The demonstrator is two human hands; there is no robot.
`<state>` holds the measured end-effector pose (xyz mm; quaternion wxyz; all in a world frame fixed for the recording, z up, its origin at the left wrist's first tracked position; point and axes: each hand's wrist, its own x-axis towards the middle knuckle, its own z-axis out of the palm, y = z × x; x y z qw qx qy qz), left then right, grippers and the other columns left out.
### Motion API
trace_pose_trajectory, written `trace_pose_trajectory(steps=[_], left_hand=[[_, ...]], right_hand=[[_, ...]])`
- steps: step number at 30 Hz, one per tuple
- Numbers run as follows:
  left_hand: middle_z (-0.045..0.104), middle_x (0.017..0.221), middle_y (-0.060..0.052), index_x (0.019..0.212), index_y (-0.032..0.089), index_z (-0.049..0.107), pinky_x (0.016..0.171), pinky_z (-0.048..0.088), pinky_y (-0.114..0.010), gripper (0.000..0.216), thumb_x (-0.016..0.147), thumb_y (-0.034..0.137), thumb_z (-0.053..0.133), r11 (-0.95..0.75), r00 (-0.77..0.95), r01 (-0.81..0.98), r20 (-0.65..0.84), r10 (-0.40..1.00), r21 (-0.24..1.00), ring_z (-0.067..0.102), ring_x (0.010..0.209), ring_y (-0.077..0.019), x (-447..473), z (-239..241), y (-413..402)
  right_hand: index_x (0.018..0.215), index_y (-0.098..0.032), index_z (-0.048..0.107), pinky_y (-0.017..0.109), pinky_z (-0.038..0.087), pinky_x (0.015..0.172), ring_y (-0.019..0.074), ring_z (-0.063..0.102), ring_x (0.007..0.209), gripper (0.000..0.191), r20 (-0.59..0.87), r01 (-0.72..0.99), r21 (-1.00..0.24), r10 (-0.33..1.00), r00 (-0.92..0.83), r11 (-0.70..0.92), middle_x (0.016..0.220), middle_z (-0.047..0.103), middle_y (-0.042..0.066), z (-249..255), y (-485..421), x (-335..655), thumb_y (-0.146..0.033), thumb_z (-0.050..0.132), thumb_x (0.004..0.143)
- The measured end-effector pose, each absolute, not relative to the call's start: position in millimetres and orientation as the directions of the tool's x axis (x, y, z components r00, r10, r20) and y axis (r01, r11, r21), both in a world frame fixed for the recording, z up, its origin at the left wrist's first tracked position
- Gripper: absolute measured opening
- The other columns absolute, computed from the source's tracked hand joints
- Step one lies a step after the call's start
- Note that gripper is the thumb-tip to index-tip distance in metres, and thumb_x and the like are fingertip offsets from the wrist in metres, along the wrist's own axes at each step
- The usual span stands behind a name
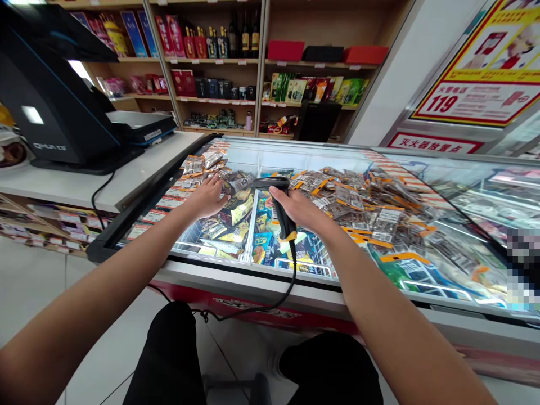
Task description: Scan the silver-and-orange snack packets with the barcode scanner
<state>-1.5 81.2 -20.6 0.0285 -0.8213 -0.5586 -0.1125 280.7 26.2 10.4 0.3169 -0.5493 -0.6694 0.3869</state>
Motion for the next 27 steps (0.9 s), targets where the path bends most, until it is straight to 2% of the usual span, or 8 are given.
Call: trace_pose_trajectory(steps=[4, 6, 9, 14, 17, 20, 24, 27], left_hand=[[0.064, 0.136, -0.022, 0.137, 0.011, 0.054, 0.113, 0.043, -0.05, 0.046, 0.104, 0.039, 0.04, -0.403, 0.372, 0.906, 0.209, 0.904, 0.132, 0.052, 0.137, -0.0361, -3, -16, 77], [0.058, 0.144, -0.024, 0.139, 0.011, 0.054, 0.111, 0.044, -0.053, 0.046, 0.102, 0.037, 0.043, -0.365, 0.325, 0.919, 0.236, 0.916, 0.149, 0.051, 0.138, -0.0391, -2, -15, 76], [0.038, 0.16, -0.028, 0.137, 0.009, 0.057, 0.114, 0.04, -0.058, 0.047, 0.101, 0.038, 0.047, -0.282, 0.241, 0.946, 0.235, 0.942, 0.162, 0.04, 0.146, -0.0454, -3, -17, 82], [0.039, 0.162, -0.024, 0.136, 0.009, 0.058, 0.121, 0.035, -0.054, 0.046, 0.104, 0.039, 0.044, -0.283, 0.255, 0.951, 0.209, 0.944, 0.121, 0.038, 0.15, -0.0405, -11, -24, 93], [0.052, 0.15, -0.025, 0.135, 0.004, 0.059, 0.122, 0.034, -0.051, 0.044, 0.104, 0.03, 0.041, -0.357, 0.325, 0.93, 0.262, 0.909, 0.085, 0.045, 0.144, -0.0363, -10, -23, 88], [0.061, 0.139, -0.019, 0.141, 0.011, 0.058, 0.119, 0.039, -0.051, 0.044, 0.103, 0.026, 0.041, -0.5, 0.447, 0.862, 0.333, 0.83, 0.09, 0.051, 0.136, -0.0339, -1, -14, 72], [0.058, 0.142, -0.012, 0.159, 0.03, 0.042, 0.115, 0.043, -0.049, 0.055, 0.104, 0.034, 0.046, -0.731, 0.654, 0.64, 0.332, 0.679, 0.236, 0.053, 0.135, -0.0297, 13, -2, 53], [0.048, 0.155, -0.013, 0.164, 0.031, 0.032, 0.121, 0.038, -0.049, 0.062, 0.105, 0.041, 0.047, -0.78, 0.713, 0.552, 0.319, 0.624, 0.293, 0.044, 0.146, -0.0295, 13, -3, 54]], right_hand=[[0.088, -0.022, 0.063, 0.034, 0.049, 0.067, 0.0255, 0.062, 0.074, 0.056, 0.04, 0.679, -0.732, 0.998, -0.053, 0.065, 0.078, 0.066, 0.008, 16, 29, 285, -0.076, 0.049, 0.096], [0.088, -0.023, 0.062, 0.034, 0.046, 0.066, 0.0256, 0.06, 0.073, 0.056, 0.04, 0.685, -0.726, 0.998, -0.054, 0.066, 0.077, 0.063, 0.007, 16, 30, 287, -0.076, 0.046, 0.097], [0.087, -0.024, 0.061, 0.035, 0.043, 0.066, 0.0251, 0.056, 0.071, 0.056, 0.041, 0.698, -0.712, 0.997, -0.069, 0.078, 0.076, 0.06, 0.006, 15, 30, 288, -0.077, 0.045, 0.096], [0.086, -0.024, 0.058, 0.035, 0.041, 0.065, 0.0241, 0.053, 0.069, 0.057, 0.016, 0.717, -0.694, 0.996, -0.086, 0.073, 0.075, 0.056, 0.006, 15, 28, 287, -0.077, 0.042, 0.097], [0.088, -0.023, 0.058, 0.035, 0.041, 0.065, 0.0239, 0.054, 0.07, 0.057, 0.019, 0.722, -0.687, 0.995, -0.101, 0.087, 0.075, 0.056, 0.005, 16, 28, 287, -0.076, 0.041, 0.098], [0.083, -0.023, 0.055, 0.035, 0.042, 0.064, 0.0234, 0.054, 0.069, 0.057, 0.028, 0.727, -0.681, 0.995, -0.096, 0.09, 0.073, 0.056, 0.005, 16, 29, 287, -0.077, 0.043, 0.097], [0.084, -0.024, 0.058, 0.036, 0.045, 0.067, 0.0247, 0.057, 0.072, 0.06, 0.021, 0.707, -0.704, 0.998, -0.067, 0.063, 0.077, 0.061, 0.007, 14, 31, 291, -0.082, 0.044, 0.094], [0.09, -0.024, 0.061, 0.036, 0.048, 0.069, 0.0264, 0.06, 0.077, 0.065, 0.004, 0.653, -0.756, 0.999, -0.04, 0.029, 0.082, 0.064, 0.008, 13, 32, 295, -0.087, 0.045, 0.089]])
